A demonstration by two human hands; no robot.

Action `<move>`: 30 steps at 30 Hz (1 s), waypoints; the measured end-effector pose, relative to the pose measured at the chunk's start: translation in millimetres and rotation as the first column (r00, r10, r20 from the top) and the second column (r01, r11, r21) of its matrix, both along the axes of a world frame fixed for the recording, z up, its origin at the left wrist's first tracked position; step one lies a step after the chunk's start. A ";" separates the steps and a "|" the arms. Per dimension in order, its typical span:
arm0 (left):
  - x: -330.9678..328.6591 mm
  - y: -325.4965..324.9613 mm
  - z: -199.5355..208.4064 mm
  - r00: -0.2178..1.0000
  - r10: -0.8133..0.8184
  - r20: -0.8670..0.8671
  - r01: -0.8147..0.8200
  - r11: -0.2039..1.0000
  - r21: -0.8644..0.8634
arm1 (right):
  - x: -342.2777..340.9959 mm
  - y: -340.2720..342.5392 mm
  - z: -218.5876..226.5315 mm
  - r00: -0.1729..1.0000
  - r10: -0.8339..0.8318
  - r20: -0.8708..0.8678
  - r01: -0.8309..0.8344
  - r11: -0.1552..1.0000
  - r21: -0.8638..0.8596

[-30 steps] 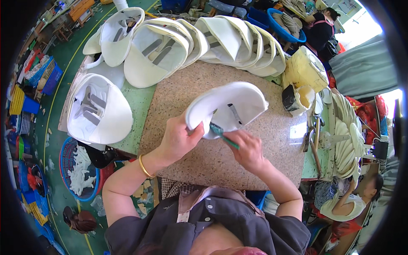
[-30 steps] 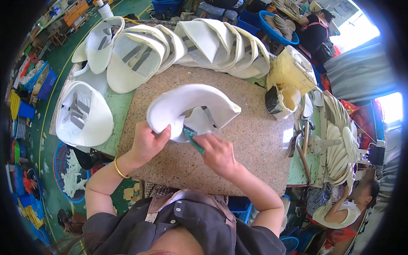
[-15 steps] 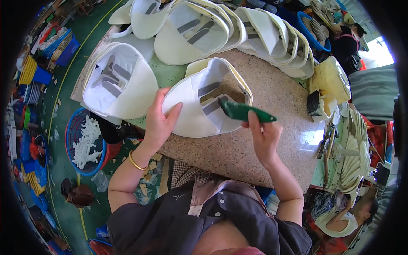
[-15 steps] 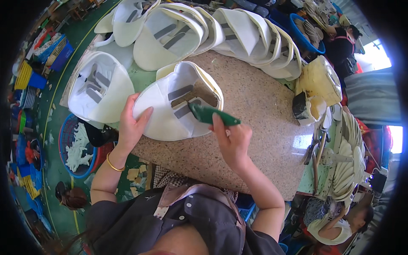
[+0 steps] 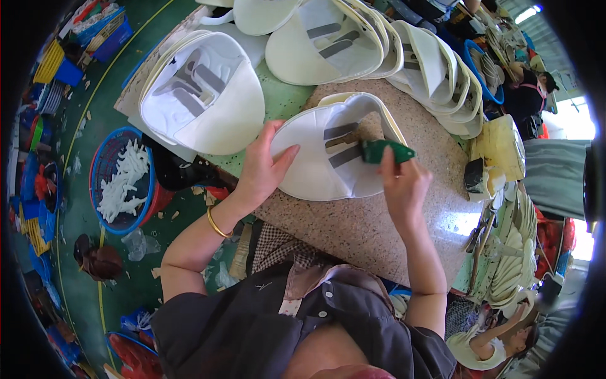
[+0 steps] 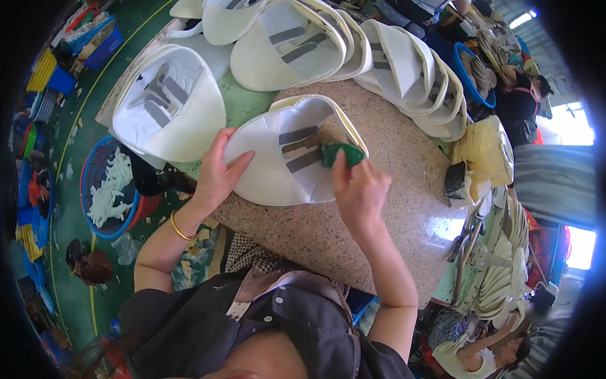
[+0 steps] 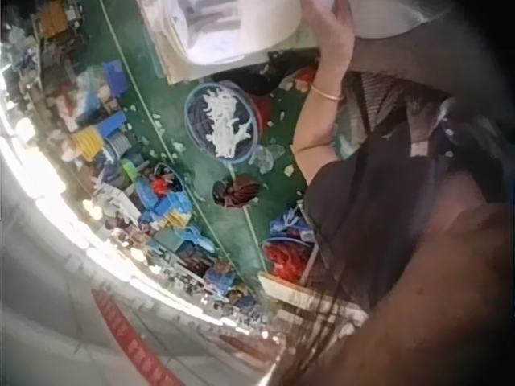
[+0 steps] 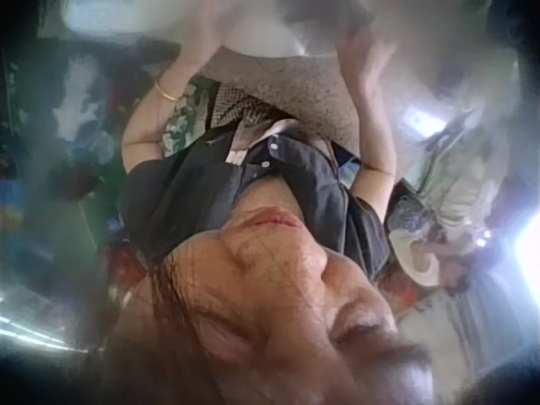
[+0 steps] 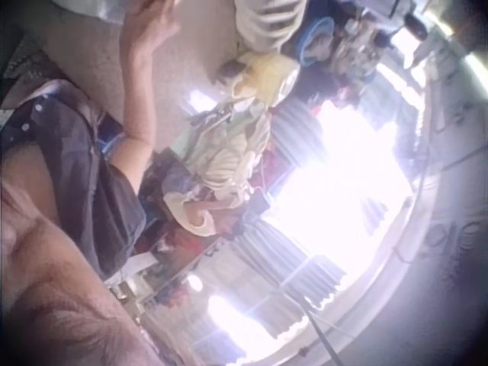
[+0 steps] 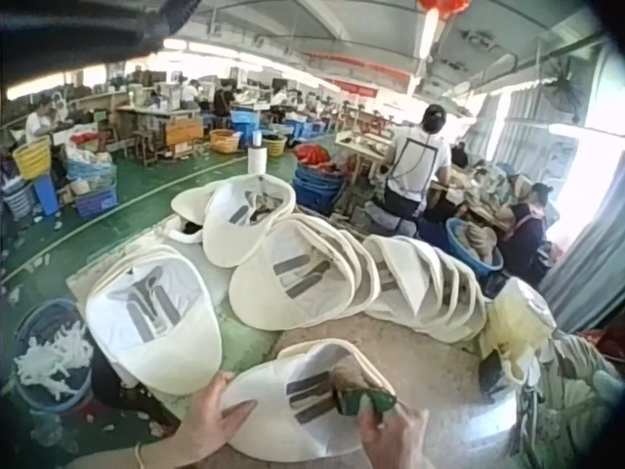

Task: The person applies adhesive to shoe components using a scraper tool, presses the parts together by hand, and stacks them on the table.

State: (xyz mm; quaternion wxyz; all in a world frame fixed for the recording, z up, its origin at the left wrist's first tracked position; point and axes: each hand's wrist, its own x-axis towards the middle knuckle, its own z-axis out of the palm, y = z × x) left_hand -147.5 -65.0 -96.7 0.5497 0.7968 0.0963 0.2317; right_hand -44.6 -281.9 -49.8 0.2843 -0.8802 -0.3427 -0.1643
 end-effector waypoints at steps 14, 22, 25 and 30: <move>0.0 2.8 -2.8 0.999 0.042 0.006 -0.042 0.999 -0.017 | -0.4 -54.3 41.6 0.686 0.640 -0.345 -0.718 0.673 -0.179; 8.6 2.3 7.2 1.000 0.003 0.017 -0.002 0.999 -0.033 | -13.3 -48.7 30.1 0.835 0.374 -0.403 -0.441 0.893 -0.086; 26.5 14.2 49.2 0.993 -0.040 0.114 0.053 0.992 -0.114 | -3.3 -90.3 52.4 0.810 0.250 -0.531 0.047 0.875 0.483; 102.4 86.5 104.5 0.938 0.166 0.305 -0.088 0.963 -0.254 | 8.7 -137.5 45.8 0.909 -0.036 -0.416 0.333 0.662 0.672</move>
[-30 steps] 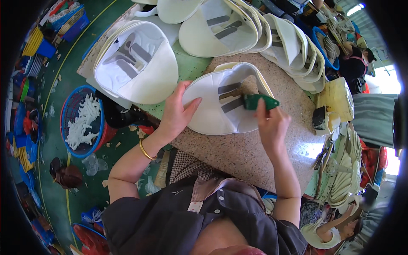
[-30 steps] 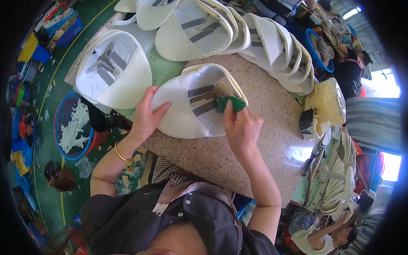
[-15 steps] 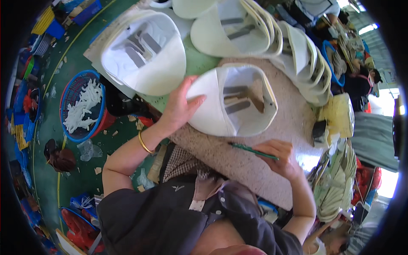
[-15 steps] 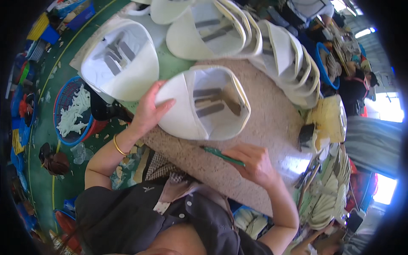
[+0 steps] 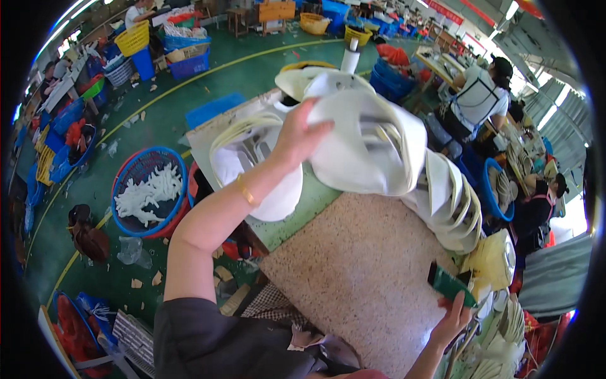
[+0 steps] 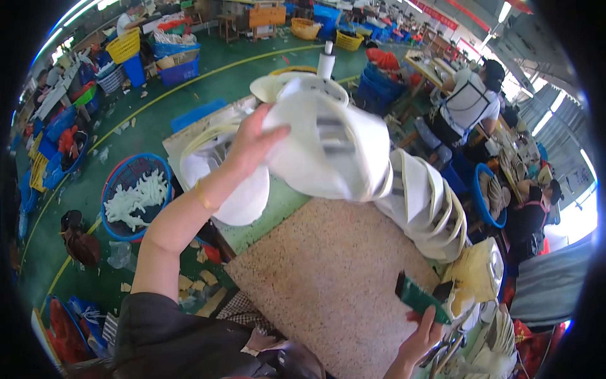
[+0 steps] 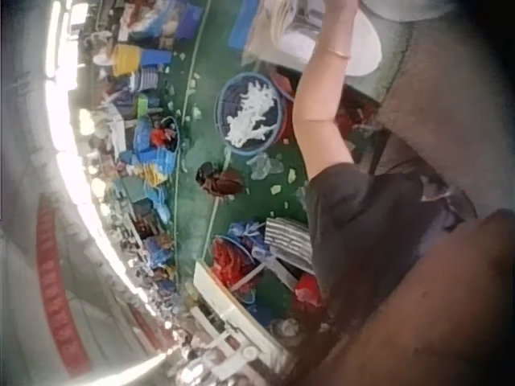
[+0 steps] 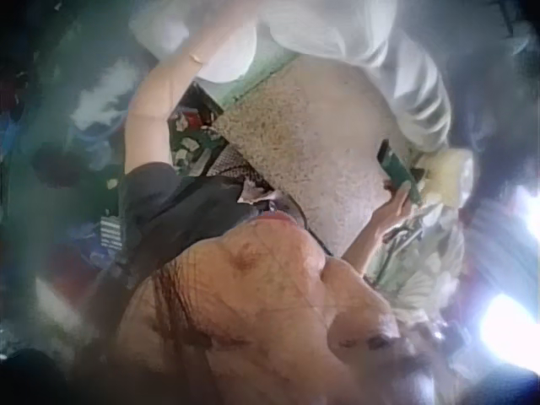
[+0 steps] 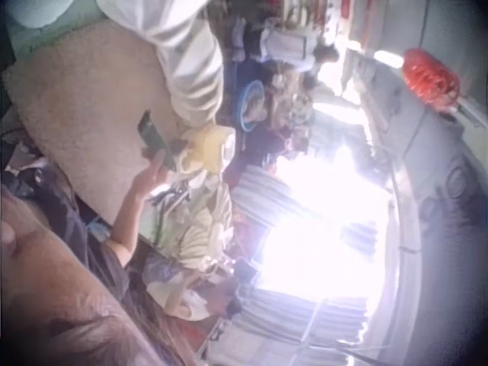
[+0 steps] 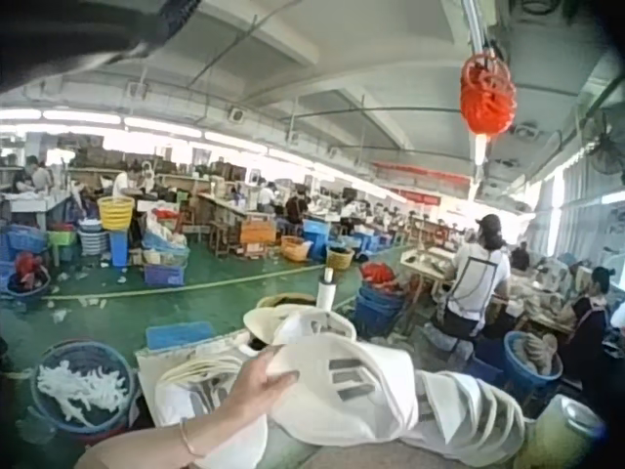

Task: The person applies adhesive to shoe components using a scraper tool, presses the parts together by hand, and stacks them on the table.

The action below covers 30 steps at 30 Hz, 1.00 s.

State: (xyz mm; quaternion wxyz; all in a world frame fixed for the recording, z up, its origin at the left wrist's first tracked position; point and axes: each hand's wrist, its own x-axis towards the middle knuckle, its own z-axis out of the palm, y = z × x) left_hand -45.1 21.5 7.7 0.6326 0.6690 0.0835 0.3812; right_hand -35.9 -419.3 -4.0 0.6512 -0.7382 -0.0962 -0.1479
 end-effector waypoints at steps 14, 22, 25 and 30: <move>-72.9 92.3 -17.0 0.872 0.469 -0.138 0.093 0.118 0.989 | -5.4 -46.5 -25.0 0.996 -0.052 -0.076 0.042 0.991 -0.128; -89.1 43.2 -13.9 0.894 0.219 -0.391 0.296 0.368 0.882 | -7.7 -52.4 1.3 0.998 -0.054 0.043 0.064 0.956 -0.287; -73.0 37.6 -8.0 0.868 0.084 -0.489 0.454 0.264 0.851 | -14.0 -72.2 3.7 0.997 -0.070 0.041 0.076 0.980 -0.185; -59.4 44.4 64.9 0.675 -0.585 -0.450 0.546 0.806 -0.228 | -17.3 -134.2 9.9 0.979 -0.199 0.042 0.202 0.977 -0.074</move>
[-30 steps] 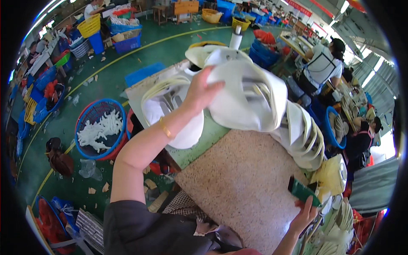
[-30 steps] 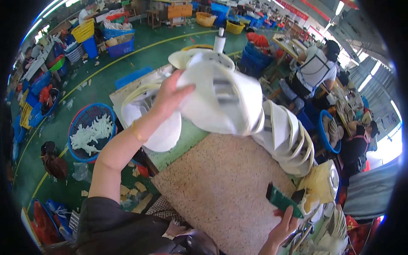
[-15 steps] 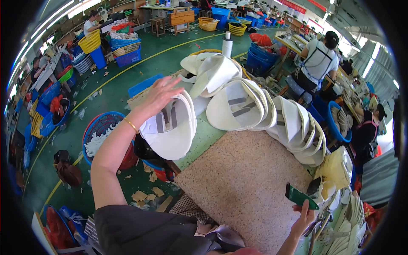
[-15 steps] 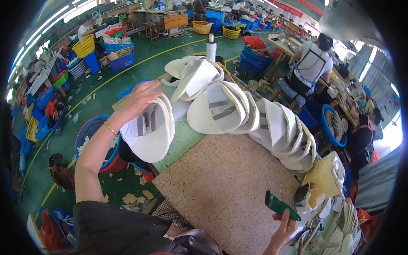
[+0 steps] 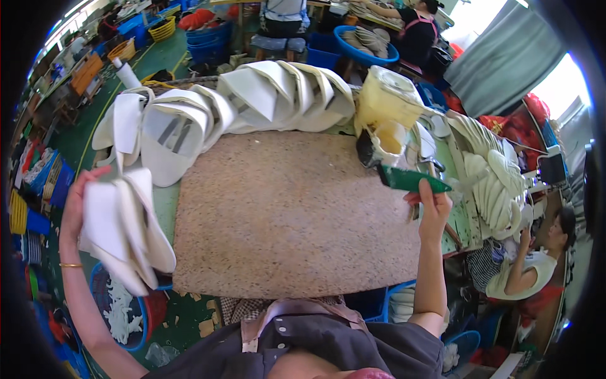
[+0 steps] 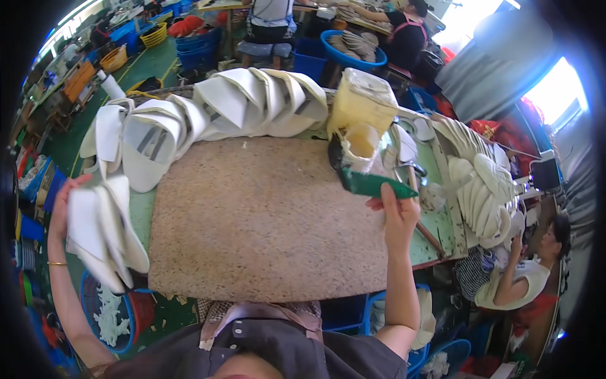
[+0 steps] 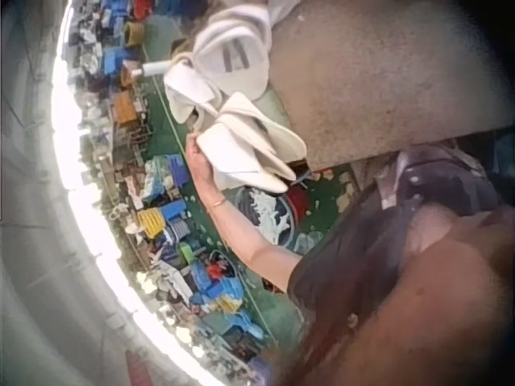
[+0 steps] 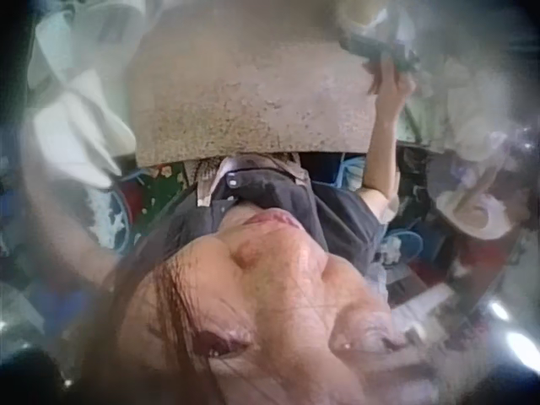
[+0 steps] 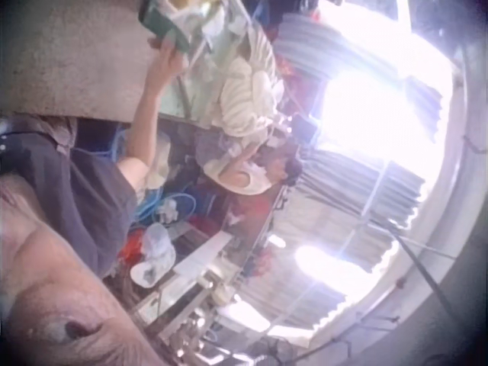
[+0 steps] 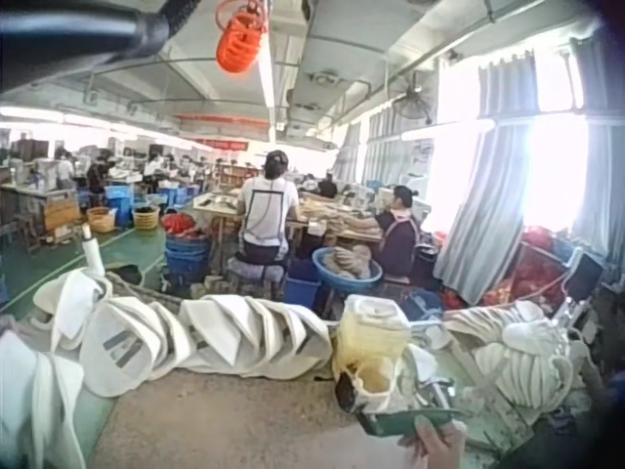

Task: The person applies adhesive to shoe components using a scraper tool, presses the parts together by hand, and stacks them on the table.

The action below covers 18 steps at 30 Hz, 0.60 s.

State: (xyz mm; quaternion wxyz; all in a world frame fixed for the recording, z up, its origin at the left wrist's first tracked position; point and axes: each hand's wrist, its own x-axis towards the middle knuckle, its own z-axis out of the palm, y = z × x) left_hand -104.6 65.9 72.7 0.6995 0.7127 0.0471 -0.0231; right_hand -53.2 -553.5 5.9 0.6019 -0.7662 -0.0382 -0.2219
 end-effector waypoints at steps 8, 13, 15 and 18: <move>51.3 7.3 -23.1 0.942 0.062 0.329 -0.321 0.449 0.834 | 28.7 -37.1 9.4 0.985 -0.173 0.027 0.174 0.982 -0.070; 104.2 -13.4 5.4 0.957 -0.098 0.272 -0.214 0.397 0.893 | 67.6 -46.3 10.9 0.962 -0.243 0.122 0.271 0.896 -0.351; 110.9 -15.0 13.5 0.962 -0.032 0.272 -0.265 0.145 0.953 | 85.9 -53.0 0.3 0.966 -0.232 0.111 0.257 0.880 -0.399; 108.3 -72.8 40.4 0.942 -0.069 0.328 -0.242 0.537 0.808 | 112.8 -49.8 -5.7 0.979 -0.201 0.045 0.197 0.848 -0.492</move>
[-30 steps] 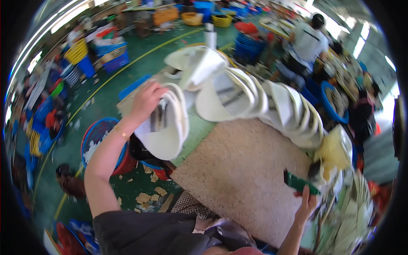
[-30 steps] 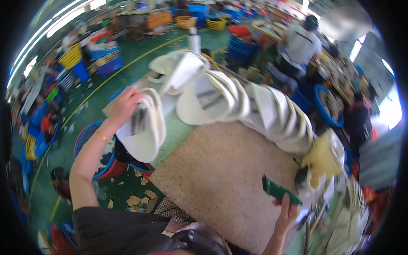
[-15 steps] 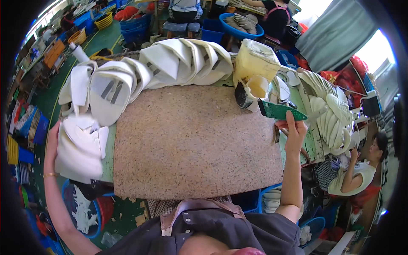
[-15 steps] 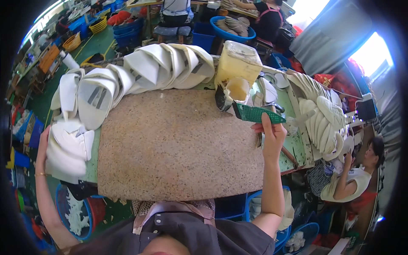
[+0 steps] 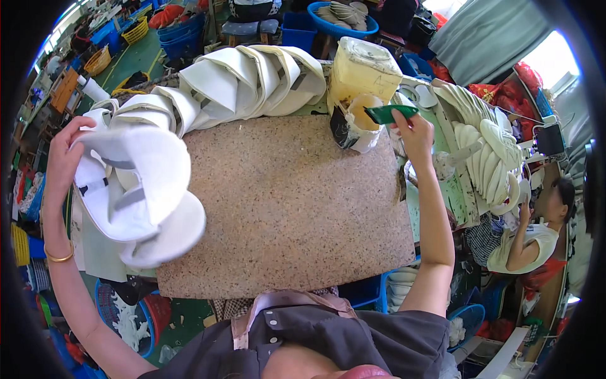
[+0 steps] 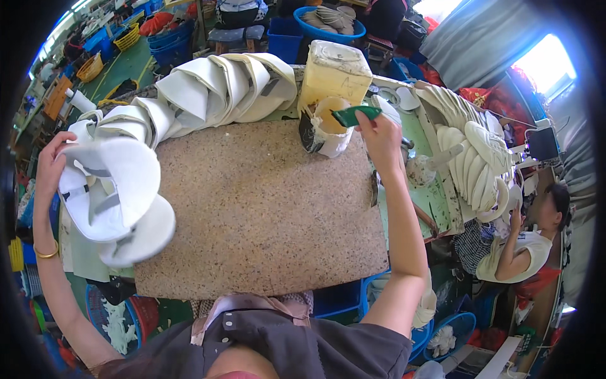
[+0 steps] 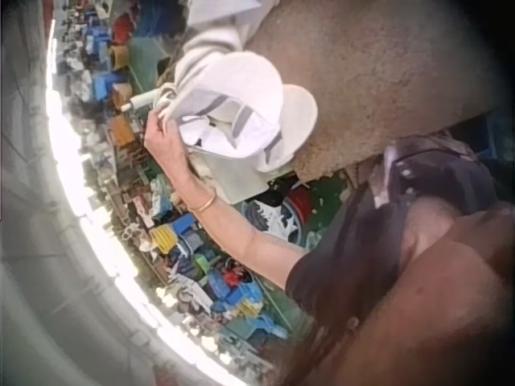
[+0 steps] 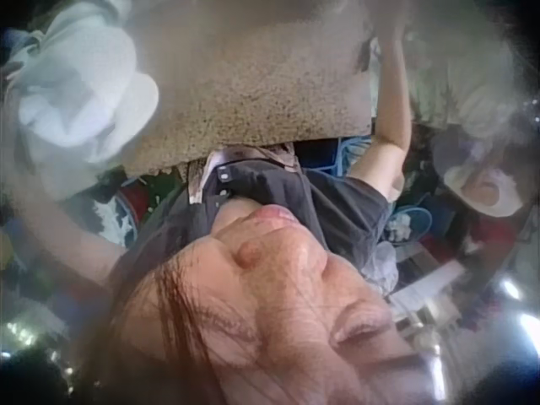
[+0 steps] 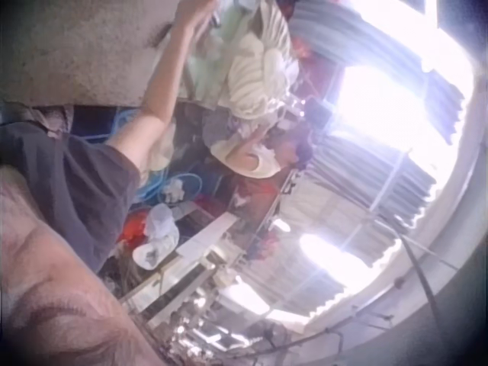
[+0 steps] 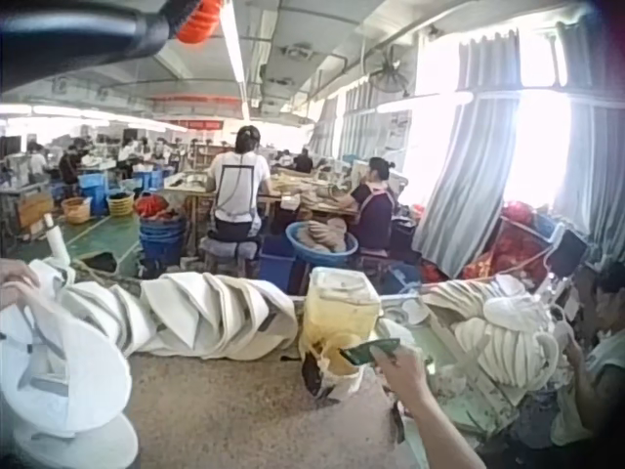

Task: The person applies adhesive to shoe components using a scraper tool, presses the parts together by hand, and stacks them on the table.

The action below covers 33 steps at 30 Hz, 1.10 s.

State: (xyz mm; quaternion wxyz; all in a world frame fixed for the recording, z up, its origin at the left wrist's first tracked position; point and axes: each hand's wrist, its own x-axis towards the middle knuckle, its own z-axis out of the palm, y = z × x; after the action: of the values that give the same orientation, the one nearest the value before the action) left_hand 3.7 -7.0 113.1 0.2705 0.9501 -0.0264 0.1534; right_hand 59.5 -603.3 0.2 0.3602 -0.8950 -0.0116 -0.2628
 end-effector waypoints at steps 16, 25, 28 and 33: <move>16.9 -186.1 -105.4 0.833 -0.472 -0.290 0.501 0.865 0.030 | 24.3 1.4 -40.8 0.987 0.136 -0.090 -0.058 0.808 0.587; 15.0 -211.1 -104.7 0.871 -0.483 -0.092 0.488 0.872 0.040 | 29.8 -34.8 -45.3 0.895 0.360 -0.265 0.118 0.382 0.917; 25.6 -203.2 -120.6 0.857 -0.511 0.070 0.509 0.860 0.044 | -10.2 25.6 -32.9 0.903 0.396 -0.168 -0.004 0.399 0.917; 32.4 -204.9 -129.8 0.845 -0.529 0.083 0.533 0.845 -0.038 | -44.5 137.3 -45.7 0.807 0.546 -0.225 -0.170 0.580 0.797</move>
State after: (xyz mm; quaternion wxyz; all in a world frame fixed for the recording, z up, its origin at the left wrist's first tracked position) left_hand 36.1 -211.8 -16.7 0.3292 0.8913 -0.2930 0.1063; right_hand 15.0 -466.0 -45.6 0.7321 -0.6792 -0.0065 0.0506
